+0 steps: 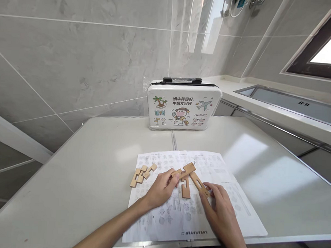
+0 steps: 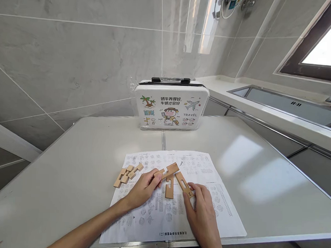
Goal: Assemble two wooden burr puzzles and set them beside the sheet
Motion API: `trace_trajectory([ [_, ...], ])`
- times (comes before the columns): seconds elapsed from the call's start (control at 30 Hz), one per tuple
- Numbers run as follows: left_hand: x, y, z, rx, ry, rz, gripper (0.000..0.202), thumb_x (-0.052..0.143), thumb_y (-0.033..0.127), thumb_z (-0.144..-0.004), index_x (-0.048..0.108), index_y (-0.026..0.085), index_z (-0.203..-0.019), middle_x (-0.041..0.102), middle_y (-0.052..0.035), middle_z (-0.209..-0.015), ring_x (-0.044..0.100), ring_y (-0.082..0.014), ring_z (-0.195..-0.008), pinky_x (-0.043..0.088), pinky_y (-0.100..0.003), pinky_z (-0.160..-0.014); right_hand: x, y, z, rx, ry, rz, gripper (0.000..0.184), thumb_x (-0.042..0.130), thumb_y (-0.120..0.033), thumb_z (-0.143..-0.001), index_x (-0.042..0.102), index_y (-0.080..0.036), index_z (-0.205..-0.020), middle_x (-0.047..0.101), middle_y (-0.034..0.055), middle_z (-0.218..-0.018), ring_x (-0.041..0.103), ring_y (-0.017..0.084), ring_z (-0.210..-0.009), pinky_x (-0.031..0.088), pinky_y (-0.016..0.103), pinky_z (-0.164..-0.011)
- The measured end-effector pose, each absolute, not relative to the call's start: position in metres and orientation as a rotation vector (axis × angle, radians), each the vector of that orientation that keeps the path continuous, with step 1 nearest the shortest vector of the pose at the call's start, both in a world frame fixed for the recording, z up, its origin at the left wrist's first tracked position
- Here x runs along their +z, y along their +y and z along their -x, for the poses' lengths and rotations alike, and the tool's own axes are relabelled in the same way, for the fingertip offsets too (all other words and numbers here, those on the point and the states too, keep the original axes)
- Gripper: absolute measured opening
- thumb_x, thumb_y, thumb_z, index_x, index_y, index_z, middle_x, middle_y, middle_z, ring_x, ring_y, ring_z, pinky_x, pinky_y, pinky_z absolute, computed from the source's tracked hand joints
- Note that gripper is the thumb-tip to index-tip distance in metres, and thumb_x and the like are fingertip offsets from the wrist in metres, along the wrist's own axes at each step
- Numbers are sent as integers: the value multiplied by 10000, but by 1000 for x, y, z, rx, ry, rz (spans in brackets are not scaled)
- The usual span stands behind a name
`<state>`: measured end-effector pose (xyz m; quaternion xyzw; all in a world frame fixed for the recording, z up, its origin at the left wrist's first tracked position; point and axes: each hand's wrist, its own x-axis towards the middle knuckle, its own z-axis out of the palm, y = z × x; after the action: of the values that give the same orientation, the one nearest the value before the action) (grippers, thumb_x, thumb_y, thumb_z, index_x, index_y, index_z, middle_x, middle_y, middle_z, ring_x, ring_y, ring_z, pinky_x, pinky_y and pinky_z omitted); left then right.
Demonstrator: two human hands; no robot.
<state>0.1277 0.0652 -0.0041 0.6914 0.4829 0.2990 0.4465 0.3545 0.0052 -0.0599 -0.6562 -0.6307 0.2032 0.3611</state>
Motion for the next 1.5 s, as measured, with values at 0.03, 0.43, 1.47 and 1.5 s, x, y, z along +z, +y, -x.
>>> trace_trajectory([
  [0.03, -4, 65, -128, 741, 1183, -1692, 439, 361, 485, -1088, 494, 206, -776, 509, 24, -727, 451, -145, -655, 347, -296, -638, -60, 6, -355, 518, -1625, 1695, 308, 513, -478, -1030, 602, -270, -1239, 636, 108, -1236, 618, 309, -1134, 541, 468, -916],
  [0.43, -9, 65, -126, 843, 1089, -1508, 445, 383, 541, -1078, 513, 207, -814, 539, 10, -733, 463, -144, -645, 371, -280, -641, -38, 31, -357, 504, -1706, 1752, 287, 483, -481, -1022, 573, -268, -852, 685, 39, -813, 631, 236, -648, 465, 337, -582],
  [1.47, -8, 73, -120, 1030, 1157, -1326, 460, 434, 617, -1042, 462, 217, -815, 503, 32, -695, 435, -126, -588, 376, -268, -606, -33, 95, -301, 759, -1677, 1187, 446, 381, -353, -1085, 589, -235, -1462, 762, 49, -1004, 698, 169, -686, 595, 304, -717],
  [1.5, -8, 73, -120, 1030, 1153, -1328, 461, 432, 617, -1043, 462, 217, -815, 501, 33, -694, 434, -126, -590, 375, -268, -608, -35, 95, -301, 759, -1677, 1180, 451, 382, -350, -1086, 582, -235, -1473, 760, 54, -1018, 696, 167, -687, 595, 302, -711],
])
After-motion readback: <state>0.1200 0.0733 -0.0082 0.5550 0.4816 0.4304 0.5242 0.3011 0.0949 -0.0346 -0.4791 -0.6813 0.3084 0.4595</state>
